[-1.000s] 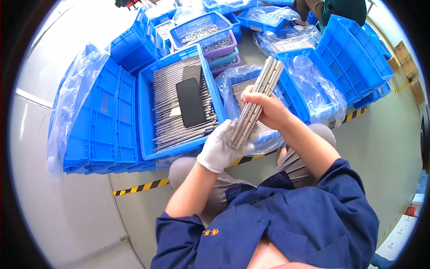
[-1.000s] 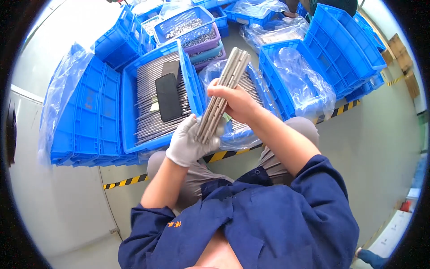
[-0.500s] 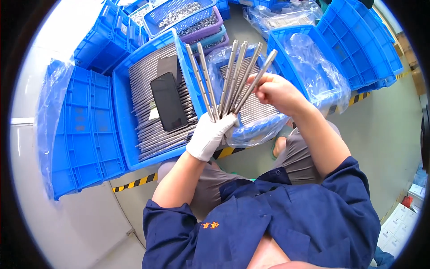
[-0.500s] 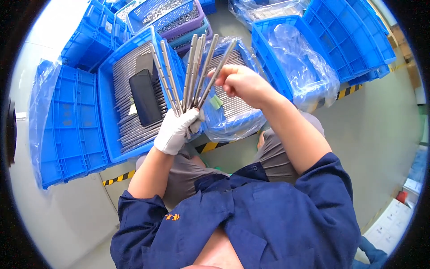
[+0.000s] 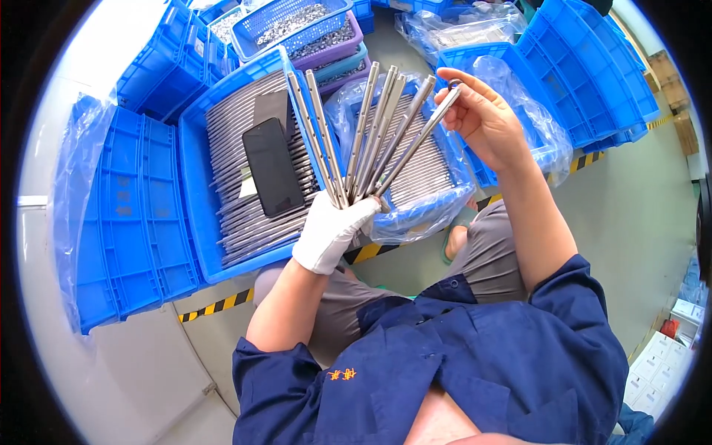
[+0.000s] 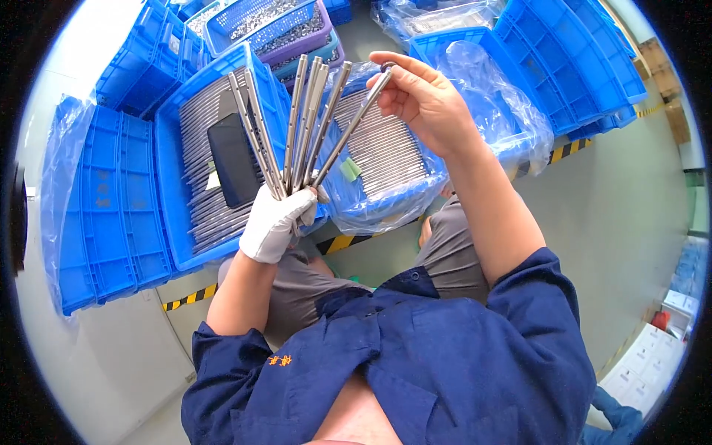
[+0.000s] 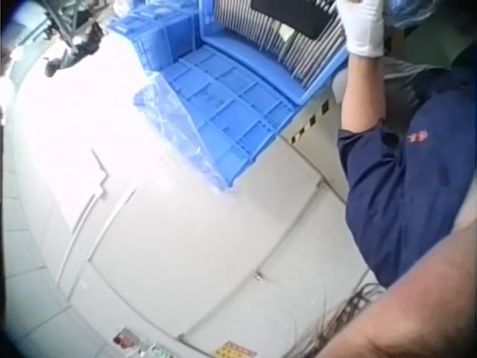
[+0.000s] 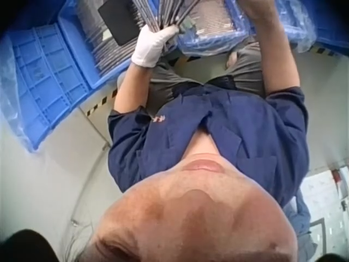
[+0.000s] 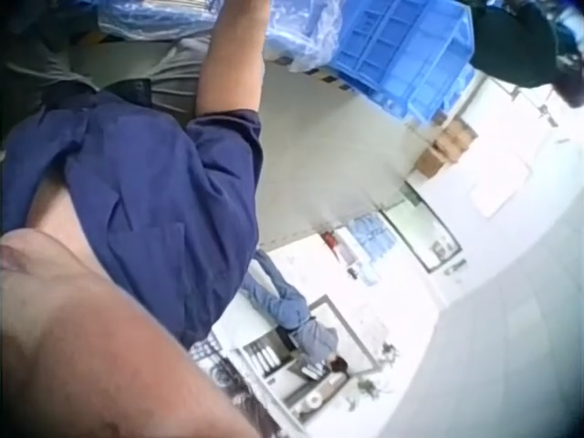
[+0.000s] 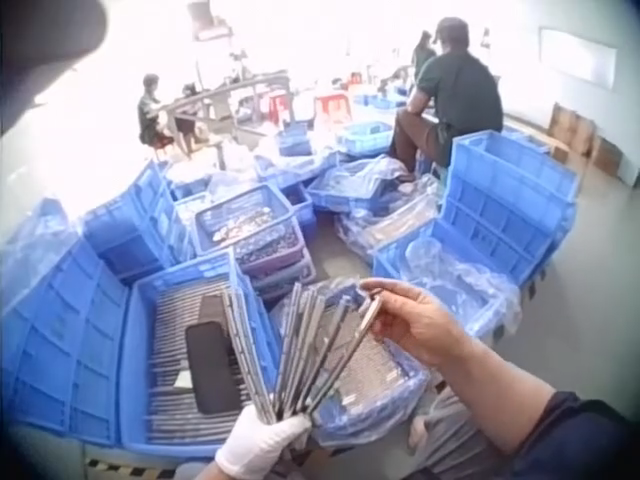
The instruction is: Sorting and inspecting metal rods from blue industrial crates in a factory setting.
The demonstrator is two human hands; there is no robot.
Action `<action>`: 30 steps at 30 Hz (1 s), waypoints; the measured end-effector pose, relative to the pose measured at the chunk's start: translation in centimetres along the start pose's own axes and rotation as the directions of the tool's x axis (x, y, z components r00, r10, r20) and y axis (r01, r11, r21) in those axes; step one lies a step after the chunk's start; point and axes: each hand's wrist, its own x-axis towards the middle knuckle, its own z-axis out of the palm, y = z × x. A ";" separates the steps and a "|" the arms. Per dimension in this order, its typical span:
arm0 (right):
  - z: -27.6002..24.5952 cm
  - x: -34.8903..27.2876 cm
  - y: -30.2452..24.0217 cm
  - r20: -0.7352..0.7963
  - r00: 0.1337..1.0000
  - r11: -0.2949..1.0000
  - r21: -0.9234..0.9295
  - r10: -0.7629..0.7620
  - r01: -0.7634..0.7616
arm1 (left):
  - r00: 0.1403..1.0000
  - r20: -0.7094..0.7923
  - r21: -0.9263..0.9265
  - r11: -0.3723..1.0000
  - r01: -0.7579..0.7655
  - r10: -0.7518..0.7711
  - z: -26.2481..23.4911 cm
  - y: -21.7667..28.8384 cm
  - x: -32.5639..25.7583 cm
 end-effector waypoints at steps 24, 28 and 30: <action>2.1 -1.5 -0.5 0.005 0.970 0.662 -0.730 -0.244 0.170 | 1.000 -0.006 -0.019 1.000 0.018 -0.018 -0.5 -0.2 -0.3; -0.7 -0.7 -2.6 0.154 0.982 0.919 -0.392 0.109 -0.041 | 0.999 0.038 -0.008 0.999 0.039 -0.039 -1.3 0.1 -0.1; -1.1 -0.4 -1.6 0.198 0.965 0.896 -0.437 0.173 -0.071 | 0.997 0.065 0.017 0.999 0.031 -0.032 -1.5 0.0 0.2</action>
